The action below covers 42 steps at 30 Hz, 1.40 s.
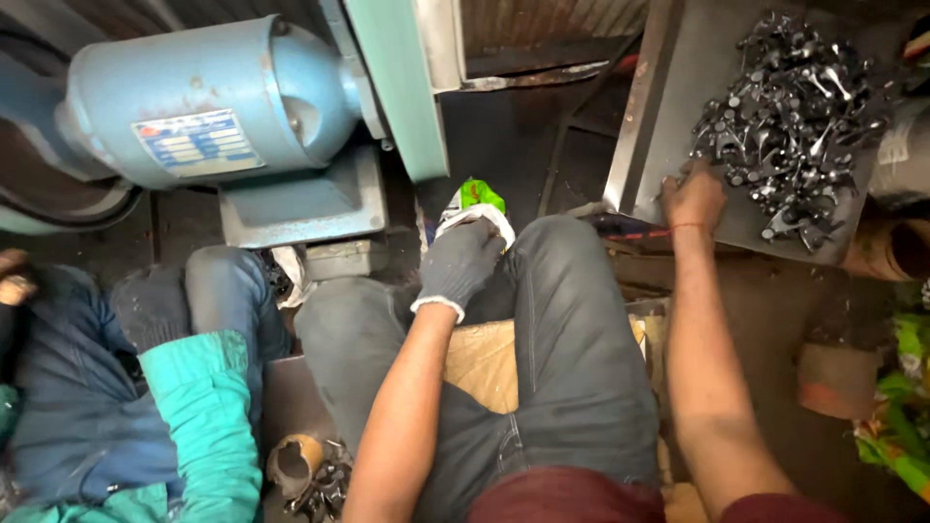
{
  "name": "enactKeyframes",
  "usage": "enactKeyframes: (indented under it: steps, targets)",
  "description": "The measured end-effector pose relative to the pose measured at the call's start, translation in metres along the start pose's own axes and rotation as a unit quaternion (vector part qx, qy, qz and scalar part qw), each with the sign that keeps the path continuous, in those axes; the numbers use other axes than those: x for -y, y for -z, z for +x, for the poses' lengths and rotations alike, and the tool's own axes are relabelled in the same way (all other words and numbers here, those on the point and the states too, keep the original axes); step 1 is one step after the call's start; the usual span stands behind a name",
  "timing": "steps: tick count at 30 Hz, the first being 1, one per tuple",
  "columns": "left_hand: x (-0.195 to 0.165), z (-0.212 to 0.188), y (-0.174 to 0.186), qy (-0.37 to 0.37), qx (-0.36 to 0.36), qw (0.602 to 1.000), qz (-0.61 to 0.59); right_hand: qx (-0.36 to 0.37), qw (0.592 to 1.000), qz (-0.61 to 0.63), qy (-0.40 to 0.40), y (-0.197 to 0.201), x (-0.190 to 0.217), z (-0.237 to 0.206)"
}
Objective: The person sits on the floor at a bench grinder and grinds small black metal castings, holding each part against the spinning wheel with sparks flying, then places finished parts on a tray and picks new ones from a pile. A coworker beside them performs the same grinding work.
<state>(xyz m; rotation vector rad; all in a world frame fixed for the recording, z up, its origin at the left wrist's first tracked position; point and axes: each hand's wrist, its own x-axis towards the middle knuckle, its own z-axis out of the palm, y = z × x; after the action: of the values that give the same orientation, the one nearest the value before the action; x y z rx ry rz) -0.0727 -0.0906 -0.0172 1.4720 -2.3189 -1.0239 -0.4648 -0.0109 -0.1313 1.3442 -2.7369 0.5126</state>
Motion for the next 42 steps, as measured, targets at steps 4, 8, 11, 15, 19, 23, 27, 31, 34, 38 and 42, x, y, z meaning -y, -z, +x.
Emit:
enactKeyframes:
  steps: [4, 8, 11, 15, 19, 23, 27, 31, 34, 38, 42]
  targets:
    - [-0.006, -0.003, 0.005, -0.08, -0.035, 0.996, 0.033, -0.022, 0.984, 0.155, -0.08, 0.004, 0.029, -0.004]
    - [-0.013, -0.025, 0.005, -0.07, -0.018, 0.997, -0.005, -0.046, 0.772, 0.627, -0.098, 0.018, 0.087, -0.049]
    - [-0.015, -0.039, -0.002, -0.071, -0.025, 0.994, -0.079, 0.063, 0.589, 0.794, -0.134, 0.012, 0.146, -0.11]
    - [0.001, -0.049, 0.0, -0.074, -0.115, 0.942, -0.305, 0.146, 0.602, 0.783, -0.052, 0.001, 0.196, -0.161]
    - [0.012, -0.055, 0.009, -0.049, -0.11, 0.965, -0.235, 0.2, 0.598, 0.776, -0.02, 0.005, 0.202, -0.17]
    - [0.006, -0.063, 0.011, -0.04, -0.064, 0.957, -0.278, 0.247, 0.537, 0.804, -0.069, 0.013, 0.192, -0.17]
    - [0.0, -0.061, 0.014, 0.034, 0.014, 0.868, -0.495, 0.272, 0.512, 0.814, -0.021, 0.016, 0.188, -0.17]
    - [0.0, -0.058, 0.02, 0.032, 0.025, 0.864, -0.501, 0.239, 0.575, 0.782, 0.032, 0.012, 0.19, -0.171]
    - [-0.001, -0.058, 0.024, 0.021, 0.028, 0.849, -0.528, 0.229, 0.652, 0.722, 0.038, 0.013, 0.193, -0.172]
    - [0.001, -0.056, 0.027, 0.008, 0.01, 0.85, -0.526, 0.208, 0.763, 0.583, 0.186, 0.018, 0.197, -0.162]
    - [0.014, -0.043, 0.024, 0.043, -0.046, 0.861, -0.505, 0.261, 0.759, 0.564, 0.197, 0.014, 0.212, -0.14]
